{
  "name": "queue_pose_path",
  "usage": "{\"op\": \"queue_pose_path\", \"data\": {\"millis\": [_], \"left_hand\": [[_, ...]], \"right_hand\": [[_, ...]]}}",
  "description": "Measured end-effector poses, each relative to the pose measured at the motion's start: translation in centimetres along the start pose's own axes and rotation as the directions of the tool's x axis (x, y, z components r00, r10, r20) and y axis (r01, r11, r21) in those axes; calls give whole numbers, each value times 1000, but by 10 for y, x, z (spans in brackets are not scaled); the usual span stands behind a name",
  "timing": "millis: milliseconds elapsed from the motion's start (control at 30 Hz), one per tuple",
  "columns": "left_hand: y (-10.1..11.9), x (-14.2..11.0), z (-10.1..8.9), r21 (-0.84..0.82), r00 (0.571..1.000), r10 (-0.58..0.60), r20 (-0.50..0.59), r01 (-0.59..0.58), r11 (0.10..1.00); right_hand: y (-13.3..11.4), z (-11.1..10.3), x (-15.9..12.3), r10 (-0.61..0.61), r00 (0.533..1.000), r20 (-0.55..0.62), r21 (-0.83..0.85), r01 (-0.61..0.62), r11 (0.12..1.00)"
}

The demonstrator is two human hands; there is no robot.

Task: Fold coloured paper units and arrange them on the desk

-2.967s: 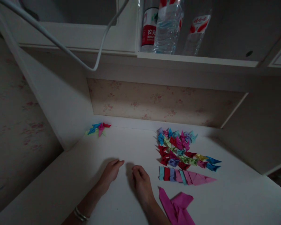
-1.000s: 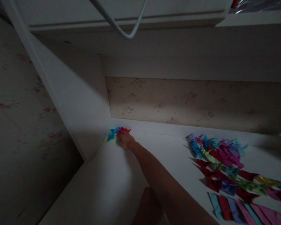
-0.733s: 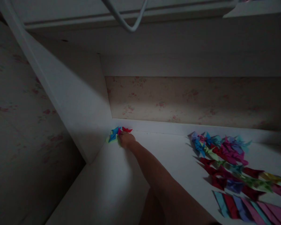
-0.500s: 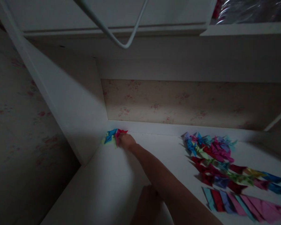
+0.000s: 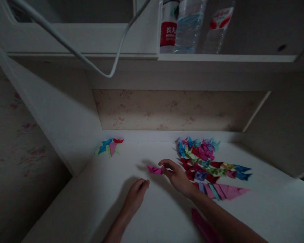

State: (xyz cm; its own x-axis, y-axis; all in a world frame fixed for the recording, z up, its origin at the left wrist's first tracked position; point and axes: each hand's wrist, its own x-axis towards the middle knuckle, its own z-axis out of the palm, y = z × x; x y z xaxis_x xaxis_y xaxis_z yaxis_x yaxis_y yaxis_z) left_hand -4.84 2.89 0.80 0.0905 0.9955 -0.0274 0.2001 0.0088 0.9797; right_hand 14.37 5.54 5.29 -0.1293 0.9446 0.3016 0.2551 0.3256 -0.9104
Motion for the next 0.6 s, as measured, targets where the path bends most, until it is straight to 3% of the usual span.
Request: {"op": "queue_pose_path", "data": {"millis": [133, 267, 333, 433, 600], "left_hand": [[7, -10, 13, -82, 996, -83, 31, 86, 993], [19, -25, 48, -116, 985, -77, 156, 95, 989], [24, -29, 70, -128, 980, -49, 194, 75, 989], [25, -27, 95, -141, 985, -42, 167, 66, 988], [19, -20, 102, -137, 995, -28, 94, 40, 990]], "right_hand": [[7, -37, -52, 157, 986, -58, 121, -150, 981], [14, -54, -83, 229, 971, -74, 246, -205, 947], [18, -58, -90, 242, 967, -76, 303, -209, 930], [27, -62, -94, 253, 962, -98, 367, -202, 908], [36, -60, -92, 298, 942, -153, 408, -215, 887]]}}
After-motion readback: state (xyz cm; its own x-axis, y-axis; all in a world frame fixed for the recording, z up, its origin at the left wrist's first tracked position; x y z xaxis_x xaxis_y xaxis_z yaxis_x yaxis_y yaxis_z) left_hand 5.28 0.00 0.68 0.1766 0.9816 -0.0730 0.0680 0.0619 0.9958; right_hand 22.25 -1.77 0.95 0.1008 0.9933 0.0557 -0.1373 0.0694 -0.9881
